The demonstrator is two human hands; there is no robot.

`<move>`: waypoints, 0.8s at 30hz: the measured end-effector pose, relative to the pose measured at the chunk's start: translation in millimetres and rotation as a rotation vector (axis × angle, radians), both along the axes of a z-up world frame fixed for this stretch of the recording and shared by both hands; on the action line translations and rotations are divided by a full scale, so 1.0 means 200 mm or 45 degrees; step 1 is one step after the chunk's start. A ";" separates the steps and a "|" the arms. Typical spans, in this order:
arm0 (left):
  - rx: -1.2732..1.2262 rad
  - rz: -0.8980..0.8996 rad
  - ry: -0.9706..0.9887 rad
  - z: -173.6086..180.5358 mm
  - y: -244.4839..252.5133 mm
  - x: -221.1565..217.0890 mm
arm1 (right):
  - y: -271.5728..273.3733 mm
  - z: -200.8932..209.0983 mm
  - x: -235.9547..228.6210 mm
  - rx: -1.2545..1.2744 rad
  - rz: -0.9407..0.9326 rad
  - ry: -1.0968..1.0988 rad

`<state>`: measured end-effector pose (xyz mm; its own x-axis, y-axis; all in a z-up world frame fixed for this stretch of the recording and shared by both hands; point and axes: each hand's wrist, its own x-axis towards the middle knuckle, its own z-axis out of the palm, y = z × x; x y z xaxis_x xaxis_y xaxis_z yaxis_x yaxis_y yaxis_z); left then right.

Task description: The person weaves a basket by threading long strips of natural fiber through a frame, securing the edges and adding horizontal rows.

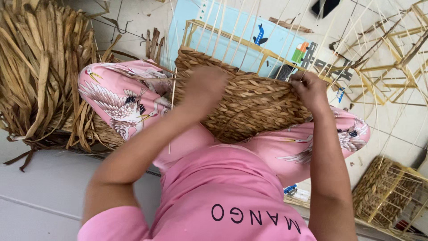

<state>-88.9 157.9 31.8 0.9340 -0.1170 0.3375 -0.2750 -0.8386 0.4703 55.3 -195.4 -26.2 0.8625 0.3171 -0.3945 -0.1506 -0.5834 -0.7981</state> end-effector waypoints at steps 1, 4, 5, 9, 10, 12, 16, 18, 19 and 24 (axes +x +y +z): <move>-0.074 -0.099 0.010 -0.03 -0.11 0.04 | -0.01 0.01 -0.01 -0.046 0.090 -0.160; 0.123 0.038 -0.186 -0.17 -0.32 0.17 | -0.01 -0.01 -0.01 -0.137 0.169 -0.343; 0.220 0.069 -0.091 -0.23 -0.33 0.23 | 0.01 -0.02 0.01 -0.179 0.151 -0.376; 0.068 0.080 -0.102 -0.40 -0.36 0.26 | -0.01 -0.08 0.02 -0.058 0.020 -0.148; 0.022 0.065 -0.222 -0.43 -0.38 0.22 | -0.02 -0.10 0.02 -0.026 0.004 -0.182; -0.007 0.077 -0.335 -0.49 -0.30 0.16 | -0.02 -0.14 0.04 0.019 0.017 -0.207; -0.132 0.204 -0.106 -0.56 0.19 0.05 | -0.08 -0.18 0.06 0.043 -0.114 -0.100; 0.028 0.422 -0.094 -0.52 0.68 -0.09 | -0.11 -0.21 0.01 0.024 -0.129 -0.110; -0.431 0.662 0.424 -0.46 0.92 -0.23 | -0.13 -0.21 -0.01 0.185 -0.215 -0.187; -0.007 1.278 -0.155 -0.42 1.68 -0.88 | -0.21 -0.28 -0.11 0.426 -0.548 -0.447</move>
